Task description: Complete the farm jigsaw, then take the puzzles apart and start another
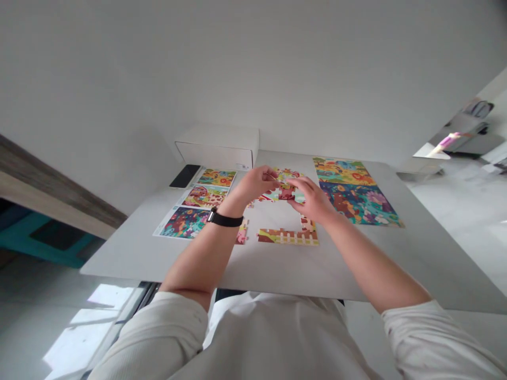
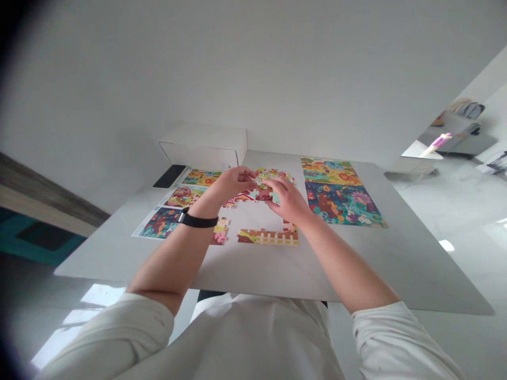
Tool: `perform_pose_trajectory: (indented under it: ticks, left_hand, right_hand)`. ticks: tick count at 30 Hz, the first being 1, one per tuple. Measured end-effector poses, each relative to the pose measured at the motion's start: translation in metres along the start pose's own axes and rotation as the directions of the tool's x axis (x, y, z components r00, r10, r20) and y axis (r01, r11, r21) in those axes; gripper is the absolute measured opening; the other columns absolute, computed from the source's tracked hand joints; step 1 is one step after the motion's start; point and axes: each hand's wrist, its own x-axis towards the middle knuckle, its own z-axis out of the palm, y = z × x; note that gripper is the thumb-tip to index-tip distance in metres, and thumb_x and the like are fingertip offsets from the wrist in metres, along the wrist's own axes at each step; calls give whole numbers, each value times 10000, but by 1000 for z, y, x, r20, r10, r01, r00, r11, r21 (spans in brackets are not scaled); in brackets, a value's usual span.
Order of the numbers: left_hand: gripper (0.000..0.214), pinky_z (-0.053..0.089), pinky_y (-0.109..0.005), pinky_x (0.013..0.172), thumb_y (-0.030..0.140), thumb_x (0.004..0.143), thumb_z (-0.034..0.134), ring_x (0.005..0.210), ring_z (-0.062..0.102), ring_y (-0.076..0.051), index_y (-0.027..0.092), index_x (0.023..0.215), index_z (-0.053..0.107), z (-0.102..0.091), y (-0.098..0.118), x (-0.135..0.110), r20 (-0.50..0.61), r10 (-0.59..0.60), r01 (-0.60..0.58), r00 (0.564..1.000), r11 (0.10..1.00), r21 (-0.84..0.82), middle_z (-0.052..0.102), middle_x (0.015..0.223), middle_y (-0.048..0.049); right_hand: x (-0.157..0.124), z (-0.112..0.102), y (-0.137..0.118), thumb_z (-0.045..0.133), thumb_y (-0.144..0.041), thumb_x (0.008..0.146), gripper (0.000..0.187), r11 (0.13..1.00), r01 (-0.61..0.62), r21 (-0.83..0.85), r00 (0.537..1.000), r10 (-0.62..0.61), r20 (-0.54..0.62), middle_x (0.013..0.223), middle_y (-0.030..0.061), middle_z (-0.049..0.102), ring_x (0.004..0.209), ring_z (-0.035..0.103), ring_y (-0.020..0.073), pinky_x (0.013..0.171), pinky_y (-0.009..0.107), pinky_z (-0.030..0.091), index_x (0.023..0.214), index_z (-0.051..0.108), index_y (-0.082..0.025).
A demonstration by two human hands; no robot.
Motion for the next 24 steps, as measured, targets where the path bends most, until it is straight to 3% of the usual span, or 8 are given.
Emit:
perform_pose_trajectory:
  ticks: [6, 9, 14, 18, 24]
  left_hand:
    - [302, 577, -274, 695, 298, 847, 828, 764, 726, -153, 195, 1048, 627, 7, -22, -54, 2, -108, 107, 994, 976, -190, 745, 828, -27]
    - [349, 591, -283, 755, 361, 858, 822, 830, 745, -154, 199, 1092, 622, 10, -40, -71, -8, -102, 97, 995, 958, -269, 751, 871, -25]
    - [412, 579, -279, 783, 366, 810, 848, 791, 734, -133, 197, 1106, 616, 10, -60, -76, -12, -111, 102, 994, 949, -297, 732, 844, 3]
    - [427, 561, -272, 762, 355, 797, 851, 772, 727, -135, 193, 1108, 606, 9, -61, -74, 8, -120, 118, 993, 955, -271, 738, 821, -3]
    - [387, 511, -245, 697, 312, 799, 809, 736, 706, -133, 180, 1114, 629, 4, -57, -77, -22, -75, 71, 997, 987, -147, 751, 803, -14]
  right_hand:
    - [-22, 18, -30, 695, -193, 950, 668, 999, 18, 49, 1000, -17, -1, 1409, 106, 666, 1341, 633, 314, 1173, 538, 529, 1572, 496, -333]
    - [-29, 34, -36, 701, -183, 939, 689, 996, 1, 89, 1000, -2, 13, 1375, 98, 680, 1319, 645, 323, 1147, 552, 548, 1574, 496, -357]
    - [-42, 52, -33, 692, -187, 946, 698, 990, 10, 139, 1000, -11, 4, 1374, 108, 662, 1297, 650, 324, 1129, 559, 555, 1590, 486, -361]
    - [-50, 54, -27, 709, -211, 946, 703, 989, -7, 149, 1000, 7, 0, 1370, 99, 669, 1300, 648, 329, 1127, 566, 555, 1591, 482, -377]
    - [-52, 51, -32, 710, -241, 969, 503, 989, -30, 145, 1000, 28, 13, 1313, 97, 698, 1261, 665, 318, 1118, 538, 555, 1453, 613, -340]
